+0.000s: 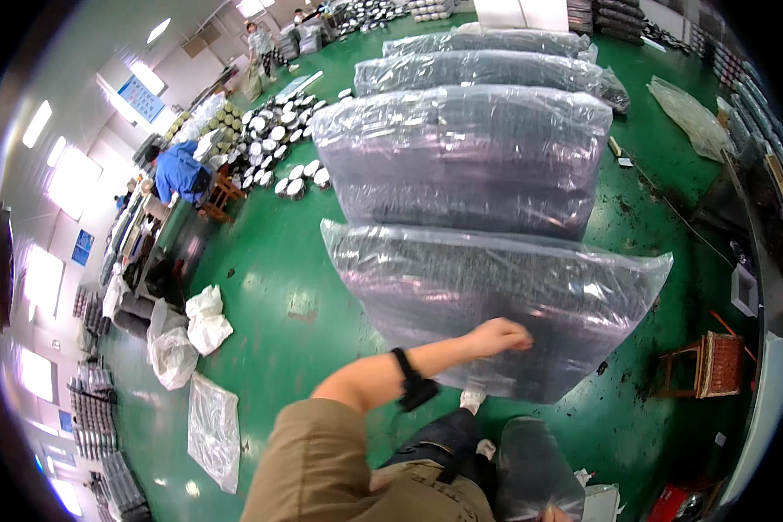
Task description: The person walks through a warehouse carrying a plastic bag, then uses a yellow utility knife to open a large package of dark, round compressed seaweed cakes. They remove the cakes and place them one by one onto a digital scale to weigh them, stacking the weighed cakes on the table.
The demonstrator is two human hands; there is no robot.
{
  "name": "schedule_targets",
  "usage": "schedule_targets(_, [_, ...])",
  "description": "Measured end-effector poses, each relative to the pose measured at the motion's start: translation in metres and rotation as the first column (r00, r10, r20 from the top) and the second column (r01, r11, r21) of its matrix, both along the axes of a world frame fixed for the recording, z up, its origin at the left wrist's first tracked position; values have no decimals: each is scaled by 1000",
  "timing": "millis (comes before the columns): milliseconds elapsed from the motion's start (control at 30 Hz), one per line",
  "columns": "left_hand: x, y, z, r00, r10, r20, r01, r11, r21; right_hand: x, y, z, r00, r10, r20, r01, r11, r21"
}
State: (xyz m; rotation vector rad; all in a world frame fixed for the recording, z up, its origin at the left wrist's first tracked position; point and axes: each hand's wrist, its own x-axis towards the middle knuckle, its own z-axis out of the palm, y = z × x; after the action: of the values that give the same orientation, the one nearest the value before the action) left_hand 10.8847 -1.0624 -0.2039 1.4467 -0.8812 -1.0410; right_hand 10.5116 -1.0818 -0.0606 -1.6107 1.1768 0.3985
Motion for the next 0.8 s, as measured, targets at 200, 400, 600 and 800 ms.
schedule_targets(200, [-53,256,31,940,267,-211,-88,790,607,21,19,-49,945,90,315,-121,989,81])
schedule_targets(400, [-76,366,17,886,372,-278,-131,775,618,49,61,-47,952,189,243,-206,977,49])
schedule_targets(600, [-56,418,-5,851,344,-397,-107,854,510,104,146,-34,930,326,172,-334,942,25])
schedule_targets(800, [-4,489,-6,881,312,-355,-134,885,445,171,239,-34,886,429,175,-447,891,75])
